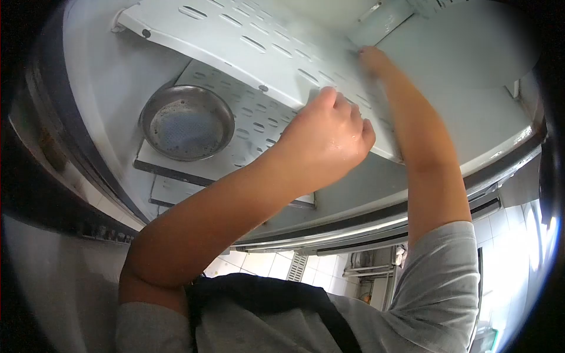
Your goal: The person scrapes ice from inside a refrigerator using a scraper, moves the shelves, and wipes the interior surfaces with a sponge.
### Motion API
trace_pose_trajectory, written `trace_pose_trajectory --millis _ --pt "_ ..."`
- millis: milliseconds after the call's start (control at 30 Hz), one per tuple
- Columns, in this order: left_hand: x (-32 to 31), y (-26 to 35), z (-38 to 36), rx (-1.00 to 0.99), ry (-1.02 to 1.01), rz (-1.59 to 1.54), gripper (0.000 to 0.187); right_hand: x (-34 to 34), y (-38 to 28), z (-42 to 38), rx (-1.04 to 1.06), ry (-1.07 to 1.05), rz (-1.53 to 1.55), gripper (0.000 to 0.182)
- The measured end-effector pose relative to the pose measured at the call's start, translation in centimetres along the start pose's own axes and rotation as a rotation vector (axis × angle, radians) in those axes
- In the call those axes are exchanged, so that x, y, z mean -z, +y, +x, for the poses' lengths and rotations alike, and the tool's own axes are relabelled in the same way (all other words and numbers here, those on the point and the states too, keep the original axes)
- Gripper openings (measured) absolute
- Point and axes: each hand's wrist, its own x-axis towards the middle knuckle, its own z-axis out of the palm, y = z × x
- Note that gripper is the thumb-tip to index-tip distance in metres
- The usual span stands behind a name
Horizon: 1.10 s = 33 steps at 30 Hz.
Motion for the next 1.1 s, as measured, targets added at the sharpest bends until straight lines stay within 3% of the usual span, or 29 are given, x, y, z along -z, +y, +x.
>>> trace_pose_trajectory --millis 67,267,367,567,767,867,967,1067,1100 --pt "-0.1 0.0 -0.1 -0.009 -0.002 0.022 0.031 0.0 -1.3 -0.9 0.103 -0.022 -0.142 0.031" --pt "0.3 0.0 0.0 -0.018 -0.050 0.038 0.032 -2.6 -1.0 2.7 -0.104 0.040 -0.140 0.036" --pt "0.2 -0.1 -0.1 -0.016 -0.025 0.040 0.032 -3.3 -0.8 3.2 -0.087 0.078 -0.229 0.040" --pt "0.5 -0.2 0.0 -0.031 -0.074 0.034 0.030 -1.7 -1.2 1.4 -0.100 0.085 -0.030 0.036" --pt "0.6 -0.2 0.1 -0.035 -0.067 0.016 0.030 -1.0 -2.1 -1.0 -0.030 0.120 -0.225 0.035" --pt "0.3 -0.2 -0.1 -0.040 -0.041 -0.011 0.030 0.5 -2.6 -2.4 -0.006 0.010 -0.372 0.035" --pt "0.4 -0.4 -0.1 -0.038 -0.048 -0.019 0.030 -1.2 -1.1 -1.2 0.013 0.234 -0.276 0.029" --pt "0.8 -0.4 0.0 -0.036 -0.090 -0.017 0.032 2.2 1.1 3.5 0.086 -0.218 -0.052 0.025" --pt "0.9 -0.4 0.1 -0.034 -0.100 -0.015 0.033 3.1 2.5 5.5 0.097 -0.174 -0.149 0.023"
